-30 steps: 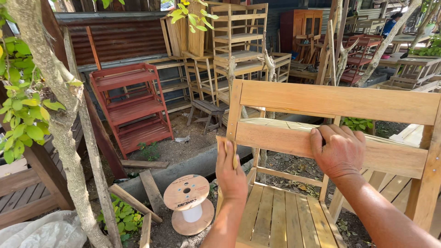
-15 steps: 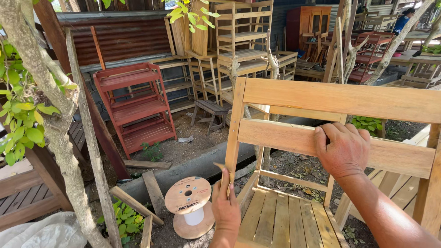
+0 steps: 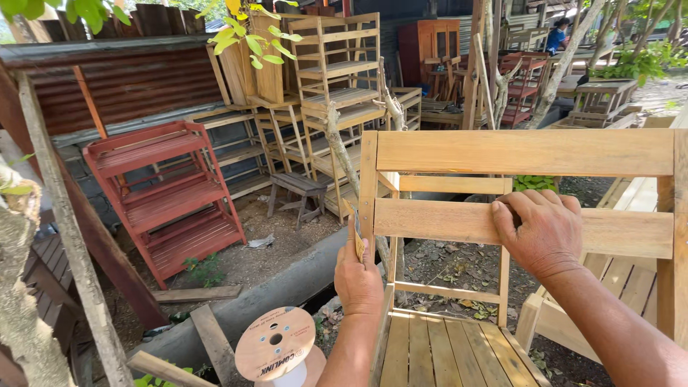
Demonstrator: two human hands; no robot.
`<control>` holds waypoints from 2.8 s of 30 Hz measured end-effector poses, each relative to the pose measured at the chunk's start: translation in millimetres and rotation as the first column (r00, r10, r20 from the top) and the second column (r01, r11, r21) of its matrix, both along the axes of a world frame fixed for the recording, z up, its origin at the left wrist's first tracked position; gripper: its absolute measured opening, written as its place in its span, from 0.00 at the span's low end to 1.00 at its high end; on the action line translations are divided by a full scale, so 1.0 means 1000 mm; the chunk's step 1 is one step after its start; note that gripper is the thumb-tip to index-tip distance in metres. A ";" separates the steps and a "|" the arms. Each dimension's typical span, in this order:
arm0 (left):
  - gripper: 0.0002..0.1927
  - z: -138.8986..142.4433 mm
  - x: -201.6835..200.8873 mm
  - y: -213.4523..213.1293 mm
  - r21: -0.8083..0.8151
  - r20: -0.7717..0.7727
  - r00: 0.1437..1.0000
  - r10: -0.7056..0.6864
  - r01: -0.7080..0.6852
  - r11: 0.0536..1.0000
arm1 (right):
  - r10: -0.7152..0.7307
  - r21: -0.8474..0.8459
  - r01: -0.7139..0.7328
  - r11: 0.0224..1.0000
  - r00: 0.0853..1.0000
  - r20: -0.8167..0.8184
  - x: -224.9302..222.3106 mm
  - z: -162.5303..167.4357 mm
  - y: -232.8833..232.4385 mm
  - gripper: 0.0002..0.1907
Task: The person sands wooden furniture frames with sheets of sandpaper, first smoothing the rails and top of a small table-like frame, then sanding the backrest and side rails of a chair, holding each piece steady with one hand while rubbing the sandpaper over the wood surfaces with the other.
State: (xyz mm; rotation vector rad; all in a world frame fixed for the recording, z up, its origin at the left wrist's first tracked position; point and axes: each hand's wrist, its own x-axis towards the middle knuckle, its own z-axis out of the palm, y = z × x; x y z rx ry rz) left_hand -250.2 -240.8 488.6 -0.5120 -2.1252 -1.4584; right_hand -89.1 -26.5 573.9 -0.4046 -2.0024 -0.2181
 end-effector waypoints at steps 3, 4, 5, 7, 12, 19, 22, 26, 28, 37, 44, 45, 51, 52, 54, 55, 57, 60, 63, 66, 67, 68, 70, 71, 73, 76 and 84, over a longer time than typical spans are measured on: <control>0.29 0.008 -0.005 0.005 -0.004 0.038 0.999 -0.030 0.030 1.000 | -0.077 0.062 0.070 0.996 0.989 0.126 -0.006 0.000 0.014 0.21; 0.29 0.011 -0.006 0.006 -0.012 0.051 0.998 -0.034 0.034 0.999 | -0.111 0.103 0.094 0.990 0.978 0.176 -0.007 0.000 0.020 0.26; 0.31 0.014 -0.006 0.007 -0.011 0.080 0.995 -0.057 0.058 0.998 | -0.076 0.121 0.051 0.991 0.974 0.215 -0.005 0.000 0.027 0.34; 0.34 0.018 -0.008 0.008 -0.008 0.126 0.987 -0.102 0.103 0.995 | -0.005 0.153 -0.040 0.987 0.959 0.283 -0.002 0.001 0.040 0.51; 0.35 0.020 -0.010 0.011 0.025 0.089 0.984 -0.156 0.154 0.988 | -0.174 0.152 0.136 0.979 0.947 0.270 0.003 -0.007 0.058 0.41; 0.29 0.028 -0.025 0.023 0.039 0.090 0.986 -0.137 0.134 0.990 | -0.146 0.083 0.129 0.988 0.959 0.245 -0.024 -0.002 0.061 0.34; 0.29 0.029 -0.029 0.026 0.003 0.194 0.974 -0.117 0.119 0.993 | -0.153 0.034 0.150 0.988 0.944 0.293 -0.035 0.002 0.064 0.33; 0.31 0.023 -0.032 0.023 0.039 0.089 0.993 -0.074 0.071 0.997 | -0.046 0.051 0.033 0.998 0.960 0.275 -0.050 0.002 0.075 0.35; 0.32 0.018 -0.031 0.024 0.029 0.127 0.991 -0.049 0.045 0.999 | -0.013 0.057 -0.003 0.998 0.960 0.279 -0.055 0.001 0.082 0.36; 0.32 0.014 -0.011 0.042 0.058 0.088 0.995 0.044 -0.049 0.997 | 0.020 0.079 -0.042 0.996 0.966 0.258 -0.072 -0.007 0.105 0.31; 0.29 0.008 -0.011 0.052 0.061 0.069 0.992 0.103 -0.107 0.992 | 0.007 0.125 -0.039 0.991 0.969 0.248 -0.064 -0.009 0.113 0.29; 0.28 0.001 -0.007 0.050 0.008 0.124 0.985 0.123 -0.125 0.992 | 0.014 0.121 -0.046 0.992 0.969 0.248 -0.064 -0.009 0.113 0.29; 0.28 -0.094 0.053 0.016 0.008 -0.314 0.937 0.151 -0.156 0.988 | 0.019 0.116 -0.050 0.992 0.967 0.254 -0.060 -0.007 0.111 0.31; 0.32 -0.107 0.055 0.011 -0.008 -0.400 0.916 0.035 -0.042 0.999 | 0.019 0.106 -0.048 0.993 0.968 0.252 -0.059 -0.006 0.110 0.30; 0.38 -0.112 0.047 0.015 -0.023 -0.441 0.889 0.125 -0.151 0.988 | 0.055 0.129 -0.081 0.988 0.980 0.191 -0.058 -0.005 0.109 0.29; 0.42 -0.106 0.039 0.022 -0.025 -0.457 0.872 0.172 -0.207 0.978 | 0.075 0.144 -0.099 0.985 0.984 0.164 -0.058 -0.005 0.109 0.28; 0.41 -0.067 0.006 0.042 -0.150 -0.394 0.918 0.036 -0.103 0.983 | 0.028 0.124 -0.054 0.991 0.979 0.204 -0.059 -0.004 0.110 0.28; 0.37 0.002 -0.029 0.063 -0.172 -0.436 0.900 0.004 -0.088 0.981 | 0.024 0.115 -0.051 0.992 0.975 0.221 -0.060 -0.005 0.111 0.30; 0.37 0.022 -0.023 0.062 -0.209 -0.483 0.876 -0.020 -0.093 0.973 | 0.009 0.124 -0.036 0.992 0.977 0.211 -0.061 -0.006 0.111 0.31; 0.38 -0.019 0.017 0.043 -0.246 -0.445 0.895 -0.002 -0.120 0.962 | -0.008 0.088 -0.014 0.996 0.967 0.255 -0.062 -0.006 0.108 0.30; 0.37 -0.031 0.025 0.040 -0.246 -0.428 0.903 0.018 -0.135 0.960 | -0.015 0.071 -0.004 0.997 0.963 0.268 -0.061 -0.005 0.107 0.29; 0.37 -0.037 0.024 0.040 -0.243 -0.416 0.908 0.040 -0.153 0.958 | -0.004 0.071 -0.015 0.997 0.969 0.248 -0.061 -0.004 0.106 0.28; 0.37 -0.033 0.013 0.047 -0.216 -0.420 0.906 0.059 -0.163 0.963 | 0.031 0.070 -0.048 0.996 0.974 0.225 -0.059 -0.002 0.105 0.27; 0.37 -0.023 0.003 0.053 -0.201 -0.427 0.902 0.070 -0.170 0.965 | 0.026 0.080 -0.045 0.996 0.972 0.232 -0.058 -0.001 0.104 0.28; 0.37 0.015 -0.024 0.068 -0.181 -0.465 0.883 0.064 -0.166 0.969 | 0.013 0.090 -0.035 0.995 0.971 0.239 -0.057 0.000 0.104 0.30; 0.38 0.050 -0.037 0.083 -0.246 -0.471 0.874 0.117 -0.258 0.934 | 0.067 0.054 -0.080 0.995 0.973 0.220 -0.054 0.001 0.105 0.29; 0.35 0.008 -0.007 0.087 -0.169 -0.438 0.840 0.320 -0.426 0.889 | 0.067 0.029 -0.077 0.997 0.961 0.267 -0.051 0.007 0.105 0.30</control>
